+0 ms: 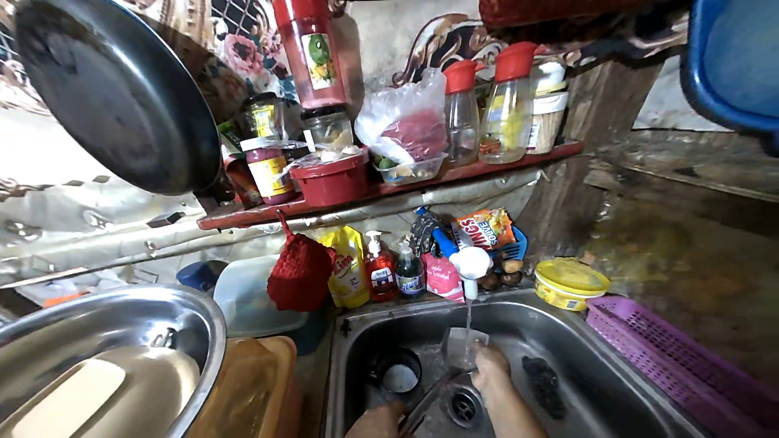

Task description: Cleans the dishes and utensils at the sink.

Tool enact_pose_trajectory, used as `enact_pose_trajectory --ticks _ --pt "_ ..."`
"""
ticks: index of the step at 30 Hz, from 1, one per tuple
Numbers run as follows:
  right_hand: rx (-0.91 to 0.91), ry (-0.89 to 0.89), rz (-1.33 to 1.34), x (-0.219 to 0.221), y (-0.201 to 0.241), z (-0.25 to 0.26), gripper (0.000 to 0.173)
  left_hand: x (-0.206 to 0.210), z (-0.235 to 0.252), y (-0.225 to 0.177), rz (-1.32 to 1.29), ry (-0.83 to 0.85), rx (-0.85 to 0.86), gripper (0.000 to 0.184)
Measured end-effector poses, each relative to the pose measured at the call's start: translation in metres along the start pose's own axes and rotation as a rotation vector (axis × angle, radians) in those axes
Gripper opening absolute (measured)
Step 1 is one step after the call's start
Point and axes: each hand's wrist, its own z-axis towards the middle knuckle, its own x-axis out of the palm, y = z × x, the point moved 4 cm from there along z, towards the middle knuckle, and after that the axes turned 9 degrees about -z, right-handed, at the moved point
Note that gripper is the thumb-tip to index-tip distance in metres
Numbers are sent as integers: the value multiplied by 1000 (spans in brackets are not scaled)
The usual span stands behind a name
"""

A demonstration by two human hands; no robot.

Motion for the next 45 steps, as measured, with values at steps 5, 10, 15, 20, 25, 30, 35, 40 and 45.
enact_pose_trajectory --ticks 5,10,15,20,25,30,35,40,45 --pt "245 -35 276 5 -15 -4 61 -4 -18 -21 151 -80 -2 45" --pt "2 -6 -324 4 -22 7 39 -13 -40 -47 338 -53 -115 42" --pt "-528 67 -1286 20 8 -13 51 -15 -37 -36 315 -41 -83 44" --pt "-863 504 -1454 34 -3 -21 51 -14 -17 0 131 -41 10 41" --pt "-859 383 -1540 12 6 -1 56 -1 -9 16 102 -56 84 44" --pt "-908 596 -1462 11 0 -20 44 5 -4 10 30 -68 64 45" --pt "-707 451 -986 -2 13 -34 28 20 23 20 18 -97 107 43" --pt "-12 186 -359 -17 8 -32 42 26 35 13 -39 -173 128 45" --pt "176 362 316 -6 28 -19 38 36 57 9 -107 -188 229 48"
